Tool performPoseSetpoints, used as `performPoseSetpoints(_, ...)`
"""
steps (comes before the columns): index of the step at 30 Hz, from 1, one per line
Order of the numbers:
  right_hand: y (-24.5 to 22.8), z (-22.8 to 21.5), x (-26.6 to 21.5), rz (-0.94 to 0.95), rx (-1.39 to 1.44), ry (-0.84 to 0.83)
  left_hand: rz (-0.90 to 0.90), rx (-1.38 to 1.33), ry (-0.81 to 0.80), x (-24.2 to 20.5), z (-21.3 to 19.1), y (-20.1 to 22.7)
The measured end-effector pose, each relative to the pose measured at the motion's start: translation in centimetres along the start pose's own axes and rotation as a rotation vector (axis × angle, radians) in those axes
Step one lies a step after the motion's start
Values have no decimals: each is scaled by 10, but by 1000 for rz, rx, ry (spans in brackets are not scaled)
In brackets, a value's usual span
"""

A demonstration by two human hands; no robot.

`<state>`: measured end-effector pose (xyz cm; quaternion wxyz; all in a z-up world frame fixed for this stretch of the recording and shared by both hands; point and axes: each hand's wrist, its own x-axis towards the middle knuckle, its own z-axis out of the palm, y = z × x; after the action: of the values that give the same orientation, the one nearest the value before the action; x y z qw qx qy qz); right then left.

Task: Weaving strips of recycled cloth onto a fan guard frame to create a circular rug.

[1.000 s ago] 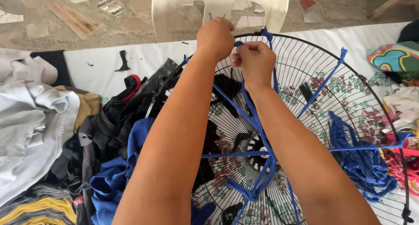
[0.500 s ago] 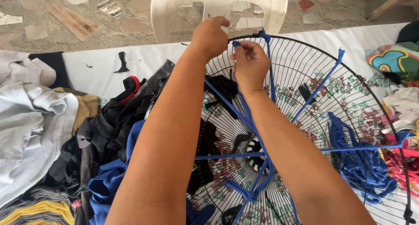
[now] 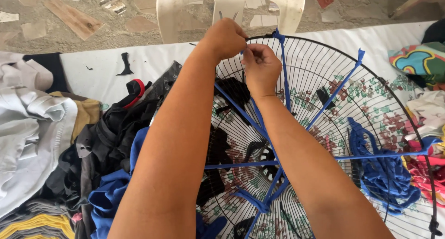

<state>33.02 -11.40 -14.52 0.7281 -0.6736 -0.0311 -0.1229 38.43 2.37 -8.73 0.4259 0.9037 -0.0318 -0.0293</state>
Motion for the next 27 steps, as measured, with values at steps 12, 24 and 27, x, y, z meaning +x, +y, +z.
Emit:
performPoseSetpoints(12, -1, 0, -2, -19, -106, -26, 123, 282, 390, -9, 28, -1)
performPoseSetpoints(24, -15, 7, -1, 37, 26, 8, -174, -166, 4, -16, -15, 12)
performPoseSetpoints(27, -16, 5, 2, -7, 89, -10, -186, -200, 76, -13, -8, 7)
